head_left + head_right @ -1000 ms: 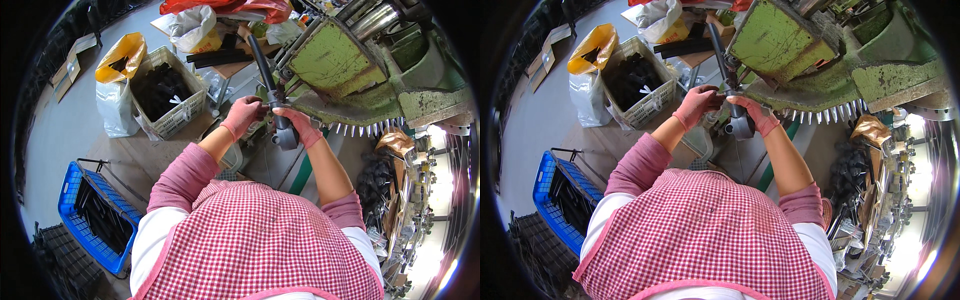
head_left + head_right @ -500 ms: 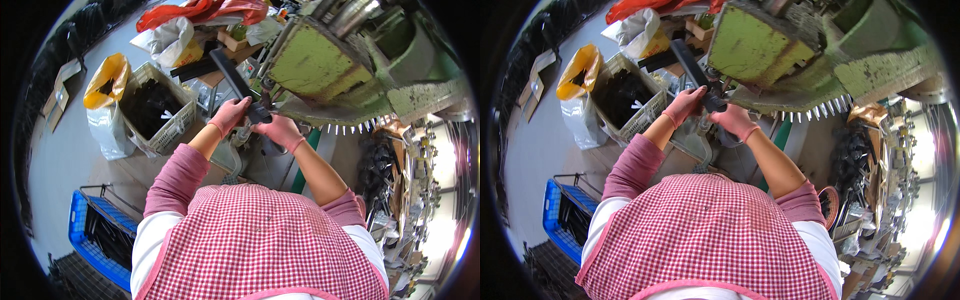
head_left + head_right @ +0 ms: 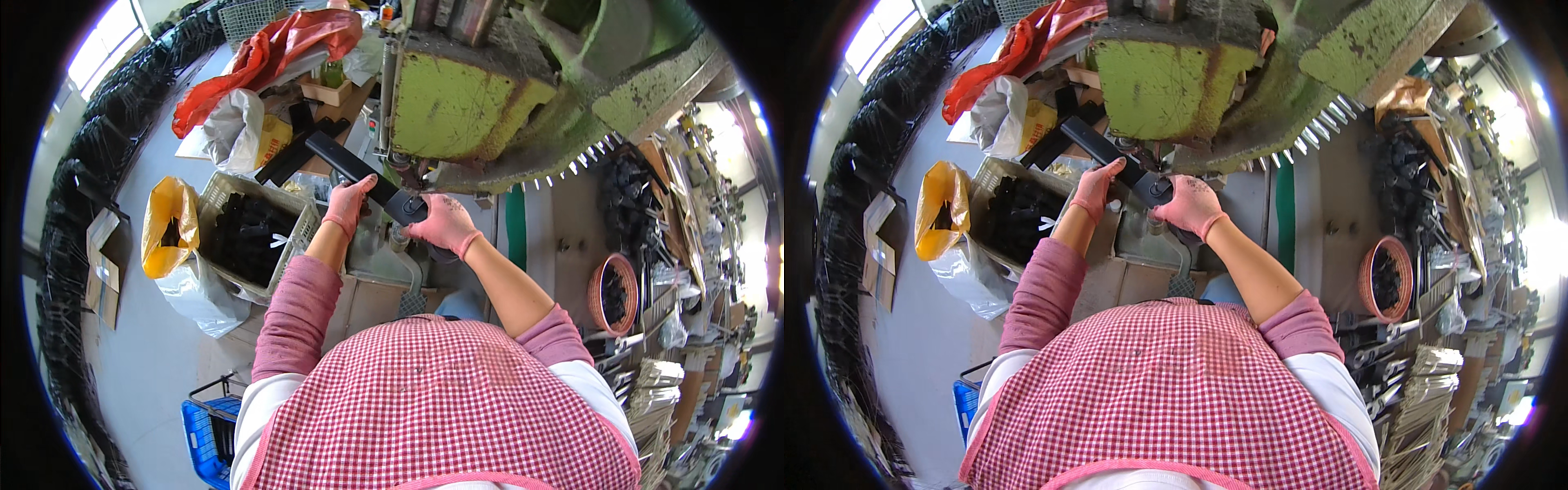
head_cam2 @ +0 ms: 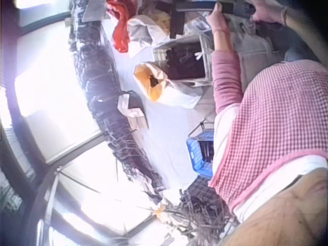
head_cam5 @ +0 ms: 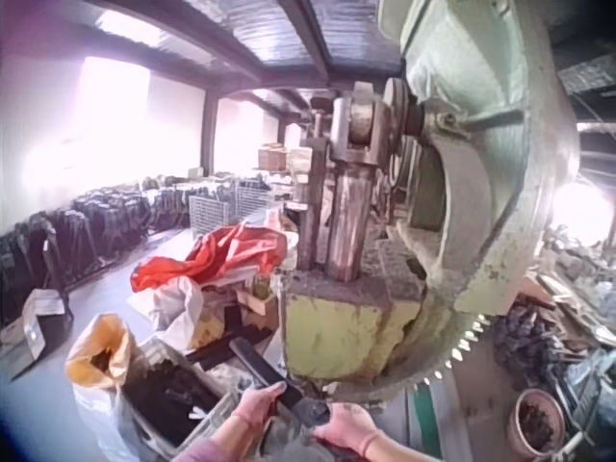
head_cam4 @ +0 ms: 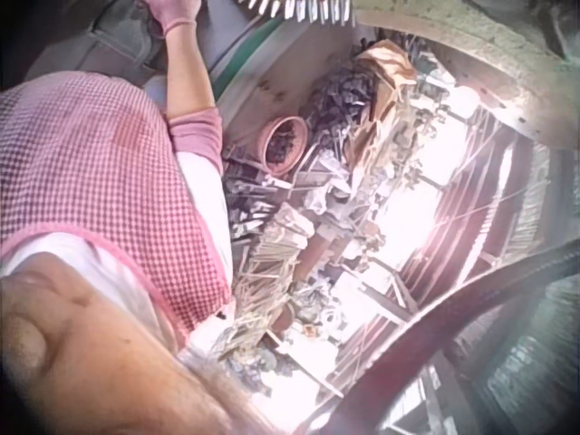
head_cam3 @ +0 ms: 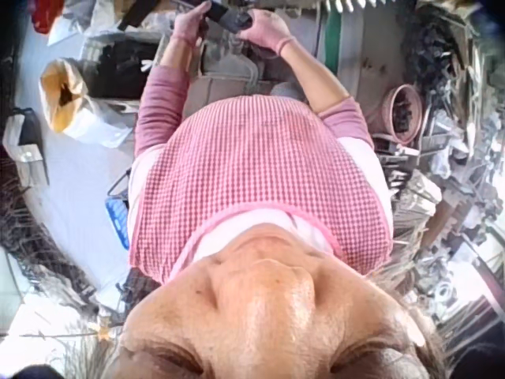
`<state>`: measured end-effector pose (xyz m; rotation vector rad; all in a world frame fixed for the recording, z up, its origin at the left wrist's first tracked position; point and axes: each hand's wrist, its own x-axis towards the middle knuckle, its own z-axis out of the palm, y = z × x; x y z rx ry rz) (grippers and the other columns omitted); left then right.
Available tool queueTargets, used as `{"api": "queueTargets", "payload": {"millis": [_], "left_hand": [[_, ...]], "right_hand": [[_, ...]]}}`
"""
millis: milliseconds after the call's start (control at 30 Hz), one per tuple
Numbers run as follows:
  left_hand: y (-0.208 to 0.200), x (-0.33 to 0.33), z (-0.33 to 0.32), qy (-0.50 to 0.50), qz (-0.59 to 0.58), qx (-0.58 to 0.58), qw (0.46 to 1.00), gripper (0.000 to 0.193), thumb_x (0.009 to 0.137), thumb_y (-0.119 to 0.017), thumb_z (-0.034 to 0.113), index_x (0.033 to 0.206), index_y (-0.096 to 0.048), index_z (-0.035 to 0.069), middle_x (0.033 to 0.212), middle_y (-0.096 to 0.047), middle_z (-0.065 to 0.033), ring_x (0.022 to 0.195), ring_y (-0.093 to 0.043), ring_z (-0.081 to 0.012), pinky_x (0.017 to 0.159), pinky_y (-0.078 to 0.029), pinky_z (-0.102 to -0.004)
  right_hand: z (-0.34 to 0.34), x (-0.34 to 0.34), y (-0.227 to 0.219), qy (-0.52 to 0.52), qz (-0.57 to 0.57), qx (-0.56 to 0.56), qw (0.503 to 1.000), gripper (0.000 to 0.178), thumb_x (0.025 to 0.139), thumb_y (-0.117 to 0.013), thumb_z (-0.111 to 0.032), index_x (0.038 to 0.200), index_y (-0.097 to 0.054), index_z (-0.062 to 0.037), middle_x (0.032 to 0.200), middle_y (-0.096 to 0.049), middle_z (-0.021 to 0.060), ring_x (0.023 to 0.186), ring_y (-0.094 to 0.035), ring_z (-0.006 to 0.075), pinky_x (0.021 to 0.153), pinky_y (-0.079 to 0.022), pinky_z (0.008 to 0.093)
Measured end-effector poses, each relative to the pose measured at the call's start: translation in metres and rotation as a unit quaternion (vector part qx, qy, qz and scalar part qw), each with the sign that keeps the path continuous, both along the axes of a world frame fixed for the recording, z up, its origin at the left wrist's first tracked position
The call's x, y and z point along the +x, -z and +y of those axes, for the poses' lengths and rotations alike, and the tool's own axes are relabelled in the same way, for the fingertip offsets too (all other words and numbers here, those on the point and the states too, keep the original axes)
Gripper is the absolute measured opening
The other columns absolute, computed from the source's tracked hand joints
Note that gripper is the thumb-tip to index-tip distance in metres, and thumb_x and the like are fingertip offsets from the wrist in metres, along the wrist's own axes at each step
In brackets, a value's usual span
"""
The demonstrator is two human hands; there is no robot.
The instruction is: The person repeatedly picks up a long metal rod and a small black plastic component, then inserts the rod into the component. They place the assembled unit on a nearby table and repeat the process with additional parts. Later, they handle small black pieces from a red basket, appearing to sort or inspect them.
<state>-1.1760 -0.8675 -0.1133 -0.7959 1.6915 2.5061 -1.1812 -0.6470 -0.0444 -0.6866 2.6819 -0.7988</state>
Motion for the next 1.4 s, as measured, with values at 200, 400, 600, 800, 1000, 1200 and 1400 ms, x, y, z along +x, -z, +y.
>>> {"api": "queueTargets", "payload": {"millis": [200,400,600,800,1000,1200,1400], "left_hand": [[-0.002,0.001,0.003,-0.011,-0.001,0.003,1.0,0.032,0.079,-0.083,0.033,0.087,-0.063,0.009,0.07,-0.053,0.0024,0.056,-0.048,-0.0126,0.05,-0.039,-0.03],[0.004,0.011,0.002,0.03,0.061,0.036,0.997,0.018,0.089,-0.064,0.031,0.09,-0.067,0.013,0.075,-0.056,0.0027,0.064,-0.051,-0.0123,0.058,-0.041,-0.0285],[0.012,-0.013,-0.018,0.036,0.073,-0.021,0.996,0.012,0.089,-0.061,0.021,0.092,-0.066,0.011,0.076,-0.063,0.0004,0.061,-0.058,-0.0145,0.052,-0.048,-0.0299],[-0.013,-0.041,-0.046,0.115,0.167,0.127,0.971,0.025,0.098,-0.056,0.032,0.107,-0.068,0.012,0.099,-0.067,-0.0026,0.083,-0.062,-0.018,0.072,-0.052,-0.0318],[0.045,0.0,-0.079,0.004,0.034,0.118,0.992,0.035,0.094,-0.062,0.036,0.068,-0.049,0.016,0.063,-0.045,0.0023,0.058,-0.045,-0.0155,0.059,-0.039,-0.0319],[0.151,0.151,-0.104,0.153,-0.067,-0.459,0.873,0.03,0.089,-0.068,0.03,0.073,-0.051,0.011,0.064,-0.051,-0.003,0.063,-0.054,-0.0161,0.06,-0.045,-0.0367],[0.17,0.086,0.076,0.144,-0.171,-0.223,0.949,0.025,0.087,-0.071,0.025,0.078,-0.056,0.007,0.068,-0.056,-0.0053,0.068,-0.059,-0.0174,0.063,-0.048,-0.0391]], "right_hand": [[-0.001,-0.001,0.006,0.017,0.021,0.01,1.0,0.061,0.063,-0.081,-0.044,0.103,-0.069,-0.0003,0.094,-0.07,0.0222,0.093,-0.068,0.036,0.085,-0.053,0.0417],[0.0,0.002,0.016,-0.022,0.068,0.043,0.997,0.056,0.063,-0.075,-0.041,0.098,-0.068,0.0017,0.093,-0.07,0.0224,0.087,-0.07,0.0359,0.081,-0.056,0.0418],[-0.001,0.004,-0.006,-0.03,0.038,0.001,0.999,0.066,0.066,-0.079,-0.042,0.102,-0.063,0.0108,0.092,-0.07,0.0268,0.09,-0.07,0.0385,0.08,-0.056,0.0401],[0.024,-0.009,-0.021,0.028,-0.204,-0.169,0.964,0.058,0.069,-0.085,-0.04,0.096,-0.069,0.0096,0.09,-0.071,0.0172,0.079,-0.068,0.024,0.072,-0.055,0.0415],[0.136,0.017,0.053,0.141,-0.28,-0.373,0.874,0.043,0.062,-0.089,-0.017,0.091,-0.069,0.0068,0.079,-0.067,0.0083,0.069,-0.062,0.0185,0.062,-0.052,0.0374],[0.304,0.062,0.125,0.35,-0.259,-0.514,0.739,0.056,0.068,-0.089,-0.011,0.114,-0.059,-0.0004,0.095,-0.064,0.0075,0.083,-0.062,0.0123,0.071,-0.051,0.03],[0.488,-0.069,0.065,0.554,-0.001,-0.453,0.699,0.06,0.074,-0.08,-0.02,0.115,-0.043,0.0026,0.1,-0.06,0.0131,0.087,-0.06,0.0164,0.071,-0.054,0.0353]]}}
